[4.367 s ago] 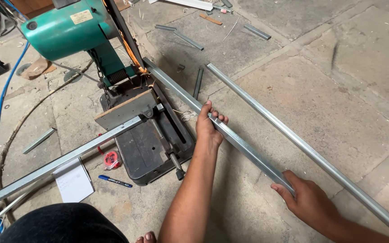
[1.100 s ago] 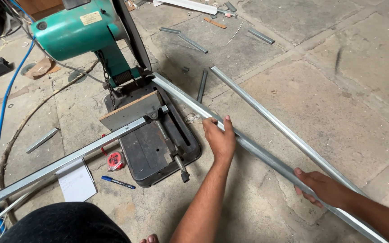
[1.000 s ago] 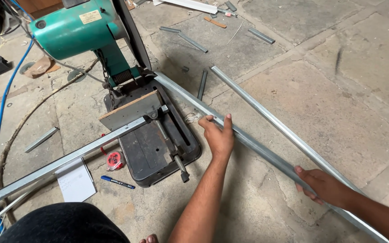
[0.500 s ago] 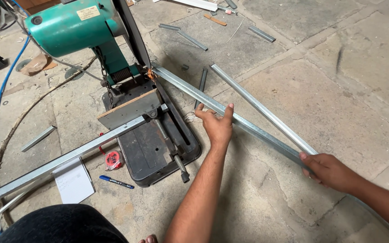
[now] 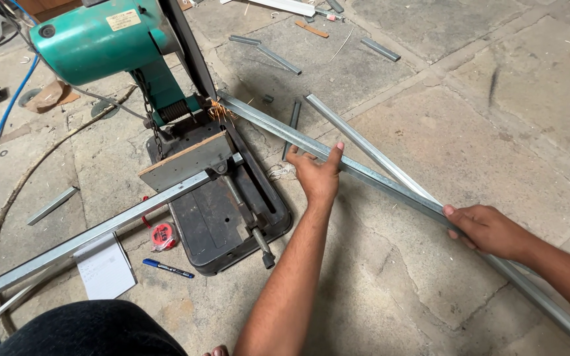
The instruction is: Measuring a long metal square tube and cutting it to size using a heavy-duty electric chop saw.
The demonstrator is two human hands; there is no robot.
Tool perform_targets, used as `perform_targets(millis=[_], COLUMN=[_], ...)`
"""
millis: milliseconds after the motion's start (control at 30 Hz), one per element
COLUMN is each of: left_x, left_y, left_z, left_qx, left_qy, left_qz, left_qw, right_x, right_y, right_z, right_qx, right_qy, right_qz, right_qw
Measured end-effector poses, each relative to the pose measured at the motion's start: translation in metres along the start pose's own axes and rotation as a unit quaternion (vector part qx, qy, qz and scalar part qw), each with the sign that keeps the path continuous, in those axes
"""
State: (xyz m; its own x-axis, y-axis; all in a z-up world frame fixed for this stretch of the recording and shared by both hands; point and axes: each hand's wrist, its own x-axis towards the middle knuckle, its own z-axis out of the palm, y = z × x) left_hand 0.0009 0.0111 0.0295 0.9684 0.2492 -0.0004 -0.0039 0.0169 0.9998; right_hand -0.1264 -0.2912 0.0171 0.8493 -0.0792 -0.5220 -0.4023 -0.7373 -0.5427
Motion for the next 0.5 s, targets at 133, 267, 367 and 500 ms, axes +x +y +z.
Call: perform_targets(millis=[133, 267, 367, 500], left_x=[-0.003, -0.012, -0.014, -0.013], left_y=[-0.01, -0.006, -0.01, -0.024], left_z=[-0.001, -0.003, -0.003, -0.003], left_qx=[0.004, 0.014, -0.013, 0.02], left_qy=[0.002, 0.011, 0.01, 0.021], left_qz=[0.014, 0.007, -0.016, 0.018], left_qw=[1.0, 1.0, 1.0, 0.999], right_x=[0.002, -0.003, -0.006, -0.007], right_y=[0.011, 0.014, 0.014, 0.014], right_z=[0.008, 0.012, 0.012, 0.01], right_qx=[0.014, 0.025, 0.038, 0.023], right_qy=[-0.009, -0.013, -0.022, -0.017], right_qz=[-0.009, 0.004, 0.008, 0.004], right_qw=[1.0, 1.0, 0.999, 1.0])
